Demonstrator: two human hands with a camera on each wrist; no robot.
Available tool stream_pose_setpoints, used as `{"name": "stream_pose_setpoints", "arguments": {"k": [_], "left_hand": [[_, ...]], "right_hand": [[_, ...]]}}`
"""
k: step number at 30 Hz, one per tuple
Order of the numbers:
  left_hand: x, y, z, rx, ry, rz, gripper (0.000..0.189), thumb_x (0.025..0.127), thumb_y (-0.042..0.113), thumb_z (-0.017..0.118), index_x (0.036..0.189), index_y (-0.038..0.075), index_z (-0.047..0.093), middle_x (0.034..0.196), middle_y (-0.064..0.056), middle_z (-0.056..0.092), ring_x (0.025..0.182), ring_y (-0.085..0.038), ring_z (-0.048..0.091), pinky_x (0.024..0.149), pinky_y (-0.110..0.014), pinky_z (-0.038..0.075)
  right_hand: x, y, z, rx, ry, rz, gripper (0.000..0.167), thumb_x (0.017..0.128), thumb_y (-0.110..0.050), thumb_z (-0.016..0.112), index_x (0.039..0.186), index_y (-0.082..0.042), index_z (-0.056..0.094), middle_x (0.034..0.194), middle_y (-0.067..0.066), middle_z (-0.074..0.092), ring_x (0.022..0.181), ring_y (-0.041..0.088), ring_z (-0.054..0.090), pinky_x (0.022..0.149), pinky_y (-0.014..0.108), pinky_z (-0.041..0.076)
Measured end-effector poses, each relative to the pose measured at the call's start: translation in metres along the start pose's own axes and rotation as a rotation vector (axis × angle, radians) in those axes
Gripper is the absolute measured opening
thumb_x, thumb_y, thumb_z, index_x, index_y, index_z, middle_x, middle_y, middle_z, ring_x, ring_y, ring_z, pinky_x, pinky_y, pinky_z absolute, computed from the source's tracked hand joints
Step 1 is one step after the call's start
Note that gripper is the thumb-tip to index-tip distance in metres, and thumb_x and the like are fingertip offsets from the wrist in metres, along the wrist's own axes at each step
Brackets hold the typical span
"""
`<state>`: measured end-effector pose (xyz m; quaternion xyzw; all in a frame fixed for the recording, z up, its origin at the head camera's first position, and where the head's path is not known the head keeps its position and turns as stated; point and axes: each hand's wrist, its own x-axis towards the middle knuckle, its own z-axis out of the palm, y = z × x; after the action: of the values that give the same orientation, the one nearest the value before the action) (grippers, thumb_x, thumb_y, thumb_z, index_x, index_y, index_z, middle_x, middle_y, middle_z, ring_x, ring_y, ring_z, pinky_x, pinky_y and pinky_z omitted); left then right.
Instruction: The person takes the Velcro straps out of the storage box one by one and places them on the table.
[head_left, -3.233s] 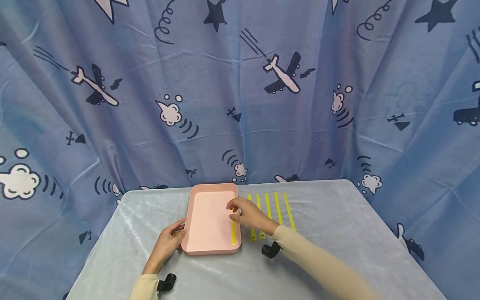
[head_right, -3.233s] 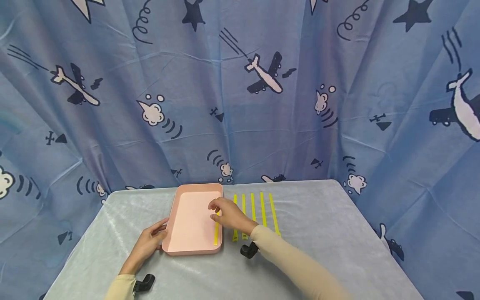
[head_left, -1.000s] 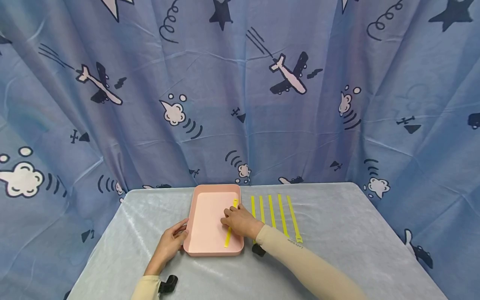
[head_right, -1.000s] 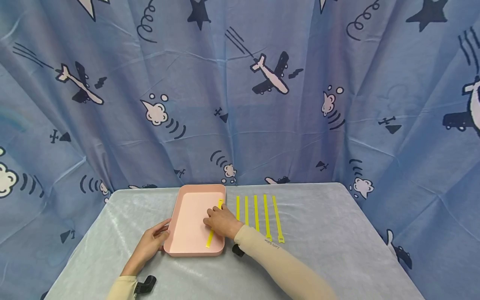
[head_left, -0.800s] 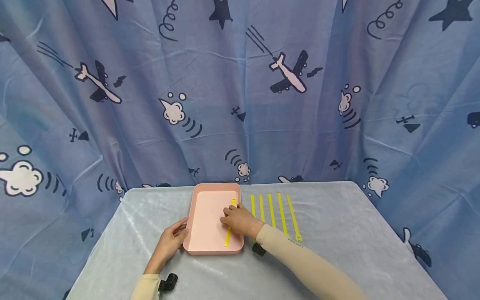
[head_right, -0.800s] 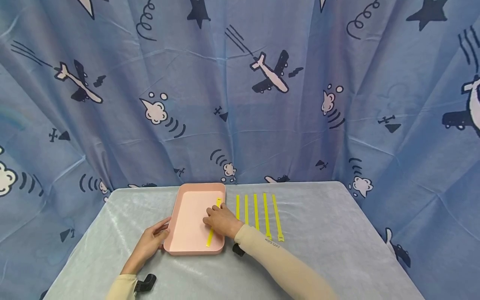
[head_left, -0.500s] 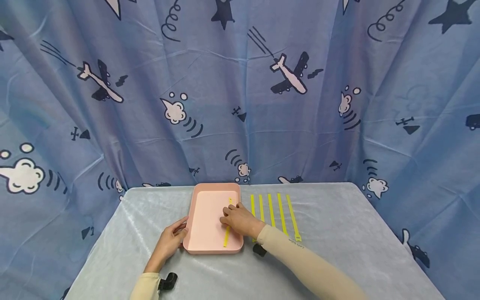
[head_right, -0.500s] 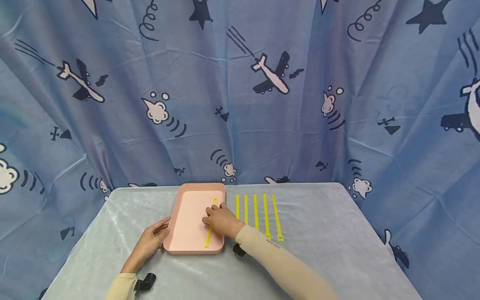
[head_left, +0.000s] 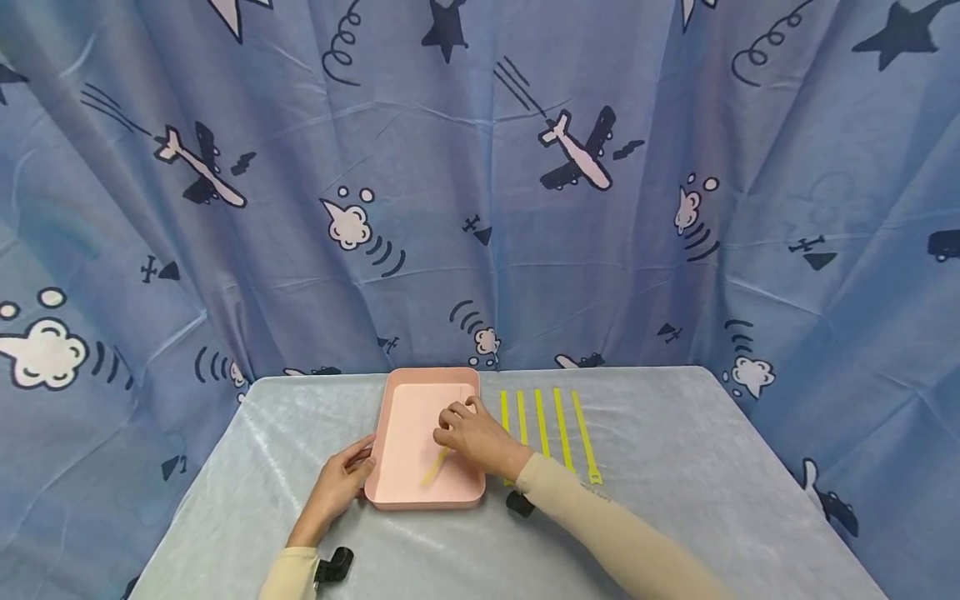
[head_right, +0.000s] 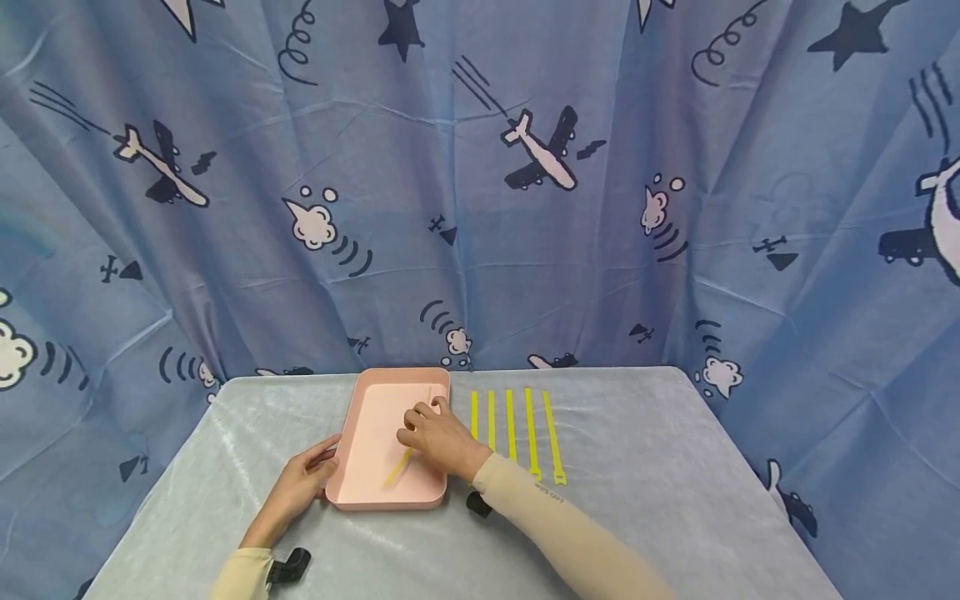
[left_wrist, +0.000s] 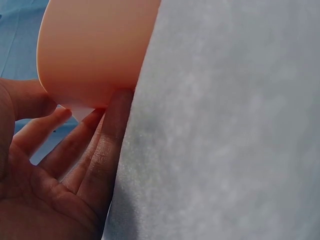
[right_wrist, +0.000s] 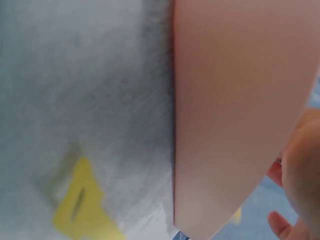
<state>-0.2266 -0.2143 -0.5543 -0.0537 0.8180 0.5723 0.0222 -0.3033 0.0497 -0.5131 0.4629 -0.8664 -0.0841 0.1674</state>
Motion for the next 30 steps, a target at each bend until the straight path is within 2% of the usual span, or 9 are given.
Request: {"name": "stream_pose_setpoints", "arguments": {"k": [2,5,10,17,24,30], "left_hand": [[0.0,-0.001,0.0,0.001,0.002,0.003,0.047,0.098,0.017,0.059,0.145,0.019,0.051,0.138,-0.02,0.056,0.106,-0.022,0.065,0.059,-0.03,0.054],[0.0,-0.002,0.0,-0.001,0.004,0.004,0.047,0.098,0.018,0.059,0.145,0.02,0.051,0.138,-0.02,0.056,0.108,-0.023,0.065,0.06,-0.03,0.055],[0.0,-0.003,0.0,0.003,0.007,-0.016,0.047,0.098,0.019,0.059,0.145,0.022,0.051,0.138,-0.019,0.057,0.109,-0.023,0.065,0.062,-0.03,0.056],[-0.001,0.0,-0.001,0.008,0.007,-0.001,0.047,0.099,0.017,0.058,0.145,0.019,0.05,0.139,-0.021,0.056,0.112,-0.025,0.064,0.062,-0.029,0.055],[-0.001,0.002,0.0,0.004,0.002,-0.011,0.048,0.099,0.018,0.058,0.145,0.02,0.05,0.138,-0.02,0.056,0.109,-0.023,0.065,0.062,-0.029,0.055],[-0.001,0.0,0.001,-0.002,-0.002,-0.001,0.048,0.098,0.016,0.058,0.145,0.018,0.05,0.137,-0.021,0.057,0.106,-0.023,0.065,0.06,-0.029,0.055]], "right_hand": [[0.0,-0.001,-0.001,-0.012,0.024,0.005,0.007,0.095,-0.023,0.06,0.097,-0.029,0.062,0.107,-0.009,0.061,0.108,0.014,0.055,0.095,0.044,0.041],[0.0,-0.001,-0.003,-0.019,0.047,0.01,0.004,0.096,-0.026,0.057,0.097,-0.028,0.061,0.105,-0.009,0.06,0.103,0.013,0.055,0.091,0.04,0.04],[0.0,-0.003,-0.007,-0.003,0.047,0.008,0.003,0.097,-0.028,0.057,0.095,-0.026,0.057,0.101,-0.01,0.06,0.095,0.012,0.053,0.08,0.033,0.034],[0.0,-0.003,-0.016,0.02,0.052,0.015,0.004,0.097,-0.029,0.059,0.097,-0.026,0.056,0.096,-0.01,0.057,0.089,0.011,0.052,0.074,0.028,0.032],[-0.001,-0.004,-0.02,0.141,0.063,0.028,0.004,0.1,-0.026,0.055,0.097,-0.024,0.058,0.093,-0.01,0.057,0.086,0.009,0.052,0.072,0.024,0.03],[0.0,-0.005,-0.023,0.333,0.119,0.073,0.006,0.098,-0.02,0.06,0.094,-0.022,0.055,0.087,-0.011,0.05,0.084,0.007,0.047,0.072,0.022,0.031]]}}
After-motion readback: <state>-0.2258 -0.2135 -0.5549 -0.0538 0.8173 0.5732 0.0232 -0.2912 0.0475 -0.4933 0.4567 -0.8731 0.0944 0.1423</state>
